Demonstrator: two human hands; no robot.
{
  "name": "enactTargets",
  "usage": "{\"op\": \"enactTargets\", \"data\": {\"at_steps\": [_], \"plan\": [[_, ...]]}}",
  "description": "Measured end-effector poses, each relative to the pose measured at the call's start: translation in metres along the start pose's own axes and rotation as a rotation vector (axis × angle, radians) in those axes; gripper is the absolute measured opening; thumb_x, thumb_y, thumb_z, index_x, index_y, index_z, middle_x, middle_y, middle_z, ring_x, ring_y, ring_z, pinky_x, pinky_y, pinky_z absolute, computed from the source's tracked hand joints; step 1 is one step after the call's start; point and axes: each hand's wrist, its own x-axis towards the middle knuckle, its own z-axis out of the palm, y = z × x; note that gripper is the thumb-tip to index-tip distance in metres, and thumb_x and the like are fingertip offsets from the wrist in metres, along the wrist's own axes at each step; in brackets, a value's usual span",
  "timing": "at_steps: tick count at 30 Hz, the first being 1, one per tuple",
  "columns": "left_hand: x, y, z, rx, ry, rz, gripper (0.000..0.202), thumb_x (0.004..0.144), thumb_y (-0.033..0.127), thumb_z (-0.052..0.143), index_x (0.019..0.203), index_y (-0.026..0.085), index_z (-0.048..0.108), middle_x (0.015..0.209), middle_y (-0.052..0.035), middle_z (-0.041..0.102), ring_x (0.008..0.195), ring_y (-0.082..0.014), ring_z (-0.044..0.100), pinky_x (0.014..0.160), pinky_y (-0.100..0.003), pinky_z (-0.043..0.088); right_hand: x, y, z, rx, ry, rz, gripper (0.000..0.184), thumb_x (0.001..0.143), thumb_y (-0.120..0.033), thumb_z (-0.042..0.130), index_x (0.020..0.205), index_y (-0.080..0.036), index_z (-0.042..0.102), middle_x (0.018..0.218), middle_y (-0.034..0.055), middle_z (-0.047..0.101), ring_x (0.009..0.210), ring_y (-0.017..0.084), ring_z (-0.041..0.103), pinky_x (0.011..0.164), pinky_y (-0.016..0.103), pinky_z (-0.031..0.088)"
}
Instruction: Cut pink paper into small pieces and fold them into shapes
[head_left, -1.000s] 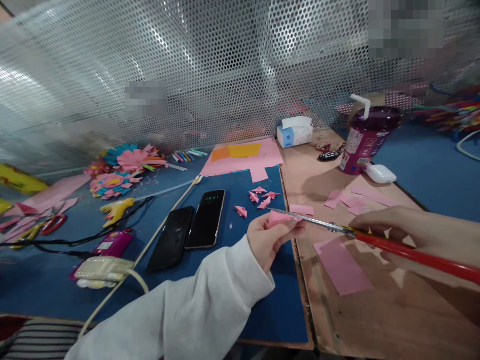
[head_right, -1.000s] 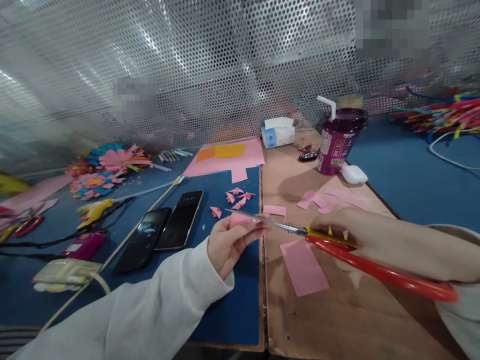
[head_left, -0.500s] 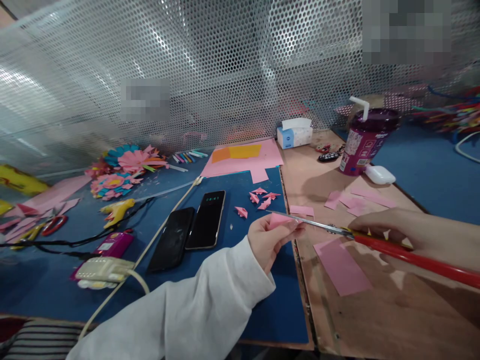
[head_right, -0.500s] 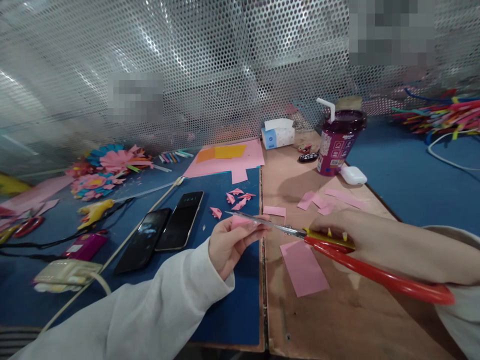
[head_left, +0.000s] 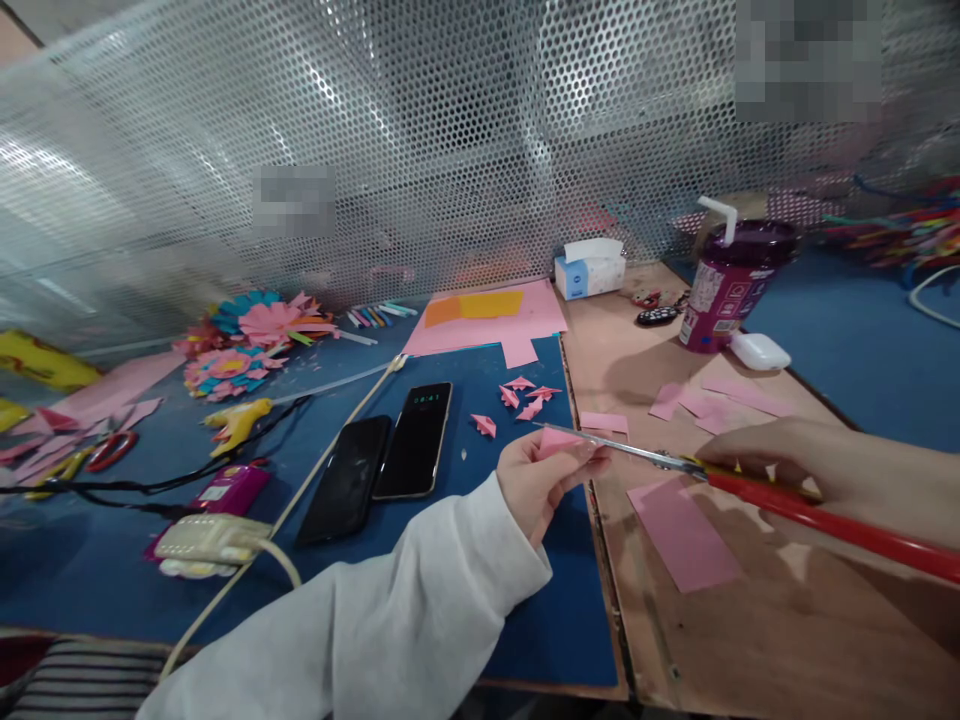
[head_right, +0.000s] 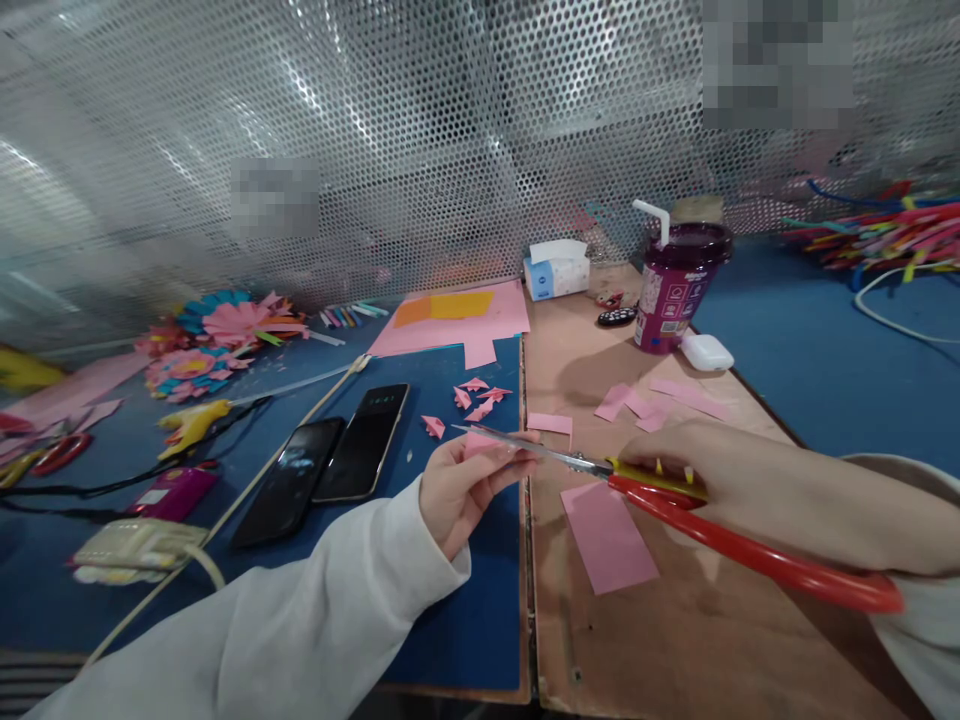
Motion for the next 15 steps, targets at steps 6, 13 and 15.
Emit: {"op": "enactTargets", "data": {"at_steps": [6,13,15], "plan": [[0.001,-0.001,-0.001,-0.004,-0.001,-0.010,0.020,0.056,0.016,0.077,0.070,0.006,0.068,0.078,-0.0120,0.069,0.075,-0.0194,0.066,0.080,-0.035,0.052,0.000,-0.007,-0.002,-0.033,-0.021,0.029,0.027,0.061,-0.033,0.047,0.079,-0.032,0.066,0.092,0.0051,0.068,0.086,0.027,0.063,0.072,0.041,0.054],[0.001,0.000,0.000,-0.008,0.000,-0.009,0.021,0.055,0.016,0.077,0.070,0.006,0.067,0.078,-0.0119,0.069,0.075,-0.0206,0.067,0.082,-0.038,0.051,0.001,-0.013,-0.004,-0.067,-0.034,-0.006,0.017,0.062,-0.032,0.045,0.066,-0.028,0.061,0.076,0.0066,0.065,0.071,0.026,0.063,0.067,0.041,0.053],[0.001,0.001,0.000,-0.014,-0.001,-0.011,0.020,0.056,0.016,0.077,0.070,0.006,0.067,0.078,-0.0120,0.069,0.075,-0.0202,0.067,0.082,-0.038,0.051,-0.002,-0.011,-0.005,-0.057,-0.035,-0.036,0.020,0.064,-0.031,0.045,0.071,-0.028,0.063,0.078,0.0059,0.066,0.071,0.025,0.063,0.066,0.039,0.053]]}}
